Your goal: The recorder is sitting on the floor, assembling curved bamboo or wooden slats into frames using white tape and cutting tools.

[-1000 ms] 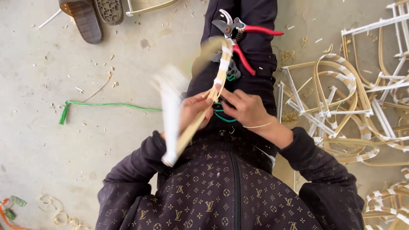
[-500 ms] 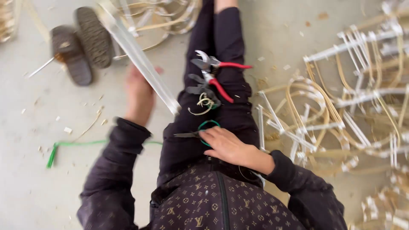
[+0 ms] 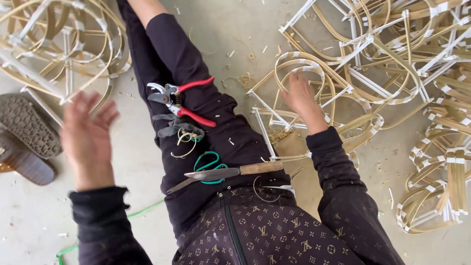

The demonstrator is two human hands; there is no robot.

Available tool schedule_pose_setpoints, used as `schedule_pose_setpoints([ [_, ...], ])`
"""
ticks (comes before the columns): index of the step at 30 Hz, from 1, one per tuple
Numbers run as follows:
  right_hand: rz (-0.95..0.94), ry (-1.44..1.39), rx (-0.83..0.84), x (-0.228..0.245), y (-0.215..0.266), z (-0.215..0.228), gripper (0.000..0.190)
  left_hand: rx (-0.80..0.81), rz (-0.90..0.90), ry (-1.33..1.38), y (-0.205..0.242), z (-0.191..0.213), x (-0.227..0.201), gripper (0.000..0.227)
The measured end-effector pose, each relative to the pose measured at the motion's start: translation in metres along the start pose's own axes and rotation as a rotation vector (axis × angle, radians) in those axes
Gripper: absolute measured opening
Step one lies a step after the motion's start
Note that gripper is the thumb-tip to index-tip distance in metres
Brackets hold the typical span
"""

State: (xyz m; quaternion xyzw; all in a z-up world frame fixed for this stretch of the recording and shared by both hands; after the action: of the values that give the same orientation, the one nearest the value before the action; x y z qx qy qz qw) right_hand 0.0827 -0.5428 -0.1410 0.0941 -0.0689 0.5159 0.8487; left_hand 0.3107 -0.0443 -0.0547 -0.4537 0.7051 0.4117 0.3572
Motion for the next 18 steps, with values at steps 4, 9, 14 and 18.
schedule_pose_setpoints([
  [4,-0.103,-0.085,0.116,-0.019,0.022,0.008,0.028,0.072,0.156,-0.004,0.017,-0.001,0.064,0.045],
  [9,0.24,-0.29,-0.144,0.086,0.056,0.137,0.032,0.202,0.272,-0.181,0.04,-0.065,0.071,0.046],
  [14,0.653,-0.164,-0.151,0.194,0.081,0.193,0.032,0.32,0.134,-0.169,0.043,-0.115,0.038,0.05],
  [18,0.872,-0.24,-0.182,0.229,0.102,0.2,0.034,0.325,0.118,-0.244,0.051,-0.105,0.037,0.047],
])
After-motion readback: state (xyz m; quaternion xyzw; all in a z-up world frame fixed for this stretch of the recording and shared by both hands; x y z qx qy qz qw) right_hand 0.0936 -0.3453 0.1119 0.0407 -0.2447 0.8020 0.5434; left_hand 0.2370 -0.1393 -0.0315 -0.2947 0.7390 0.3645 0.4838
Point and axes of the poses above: each hand's wrist, its own y-axis away from the middle knuckle, its own z-axis out of the back of the hand, x = y × z, the point moved 7 cm from there along -y, towards the middle knuckle, and after that the axes turned 2 degrees about y, right-handed, at the moved point
